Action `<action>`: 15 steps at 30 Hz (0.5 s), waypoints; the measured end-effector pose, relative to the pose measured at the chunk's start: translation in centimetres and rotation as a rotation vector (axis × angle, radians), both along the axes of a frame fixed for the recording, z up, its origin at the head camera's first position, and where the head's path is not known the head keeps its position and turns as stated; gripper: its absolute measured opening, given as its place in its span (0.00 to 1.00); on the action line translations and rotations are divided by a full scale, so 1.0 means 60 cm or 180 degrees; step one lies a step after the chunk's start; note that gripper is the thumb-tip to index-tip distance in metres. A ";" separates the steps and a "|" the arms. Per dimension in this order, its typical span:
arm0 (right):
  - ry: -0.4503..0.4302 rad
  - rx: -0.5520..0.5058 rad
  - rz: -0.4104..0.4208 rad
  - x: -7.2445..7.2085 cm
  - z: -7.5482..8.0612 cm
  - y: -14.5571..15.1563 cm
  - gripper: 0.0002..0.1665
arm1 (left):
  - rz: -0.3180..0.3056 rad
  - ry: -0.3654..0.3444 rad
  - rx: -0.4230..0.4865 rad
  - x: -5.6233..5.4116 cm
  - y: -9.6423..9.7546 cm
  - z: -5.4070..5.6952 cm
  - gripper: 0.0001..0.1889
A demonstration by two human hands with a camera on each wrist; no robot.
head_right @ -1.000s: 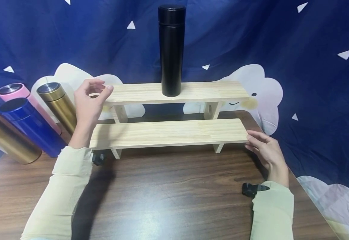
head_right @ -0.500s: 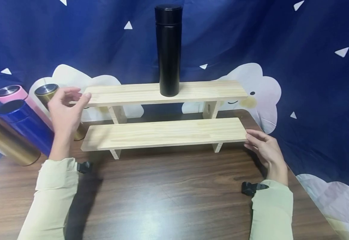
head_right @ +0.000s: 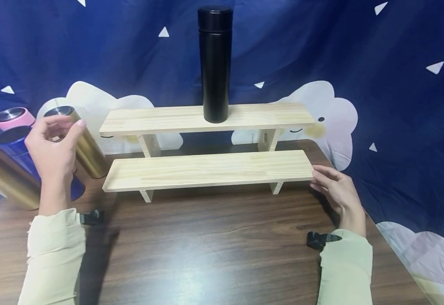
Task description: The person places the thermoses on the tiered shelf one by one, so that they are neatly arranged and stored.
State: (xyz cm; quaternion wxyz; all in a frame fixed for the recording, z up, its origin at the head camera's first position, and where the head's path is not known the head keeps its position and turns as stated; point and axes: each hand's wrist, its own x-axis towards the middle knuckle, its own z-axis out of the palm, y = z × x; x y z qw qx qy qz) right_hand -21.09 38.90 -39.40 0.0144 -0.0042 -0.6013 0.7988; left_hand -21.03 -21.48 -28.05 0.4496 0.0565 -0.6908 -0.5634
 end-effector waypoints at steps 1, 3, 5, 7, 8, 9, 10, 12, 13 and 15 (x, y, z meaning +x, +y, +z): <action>0.0000 0.0006 -0.0002 0.000 0.000 0.000 0.11 | 0.0018 0.0016 0.0003 0.002 -0.003 -0.001 0.14; 0.0006 0.0024 -0.0003 0.000 0.000 -0.001 0.11 | 0.0054 0.0049 0.0031 0.002 -0.016 -0.007 0.14; 0.0005 0.0018 0.0008 0.000 0.000 -0.002 0.12 | 0.0064 0.0088 0.0089 -0.003 -0.031 -0.016 0.14; -0.0001 0.0002 0.0014 0.001 0.001 -0.001 0.12 | 0.0048 0.0140 0.0134 -0.002 -0.040 -0.023 0.14; -0.0003 -0.0001 0.0015 0.001 0.001 -0.001 0.12 | 0.0044 0.0148 0.0169 0.000 -0.044 -0.025 0.13; -0.0005 -0.0007 0.0014 0.001 0.002 -0.001 0.12 | 0.0030 0.0154 0.0232 0.002 -0.047 -0.027 0.13; -0.0008 -0.0009 0.0013 0.002 0.002 -0.001 0.12 | 0.0034 0.0148 0.0273 0.004 -0.050 -0.028 0.12; -0.0012 -0.0005 0.0003 0.001 0.001 -0.001 0.12 | 0.0055 0.0151 0.0363 0.009 -0.055 -0.030 0.12; -0.0013 0.0007 -0.0004 0.001 0.001 -0.001 0.12 | 0.0062 0.0163 0.0419 0.011 -0.058 -0.030 0.12; -0.0019 0.0027 -0.0017 0.001 0.001 -0.001 0.12 | 0.0123 0.0216 0.0522 0.015 -0.063 -0.031 0.11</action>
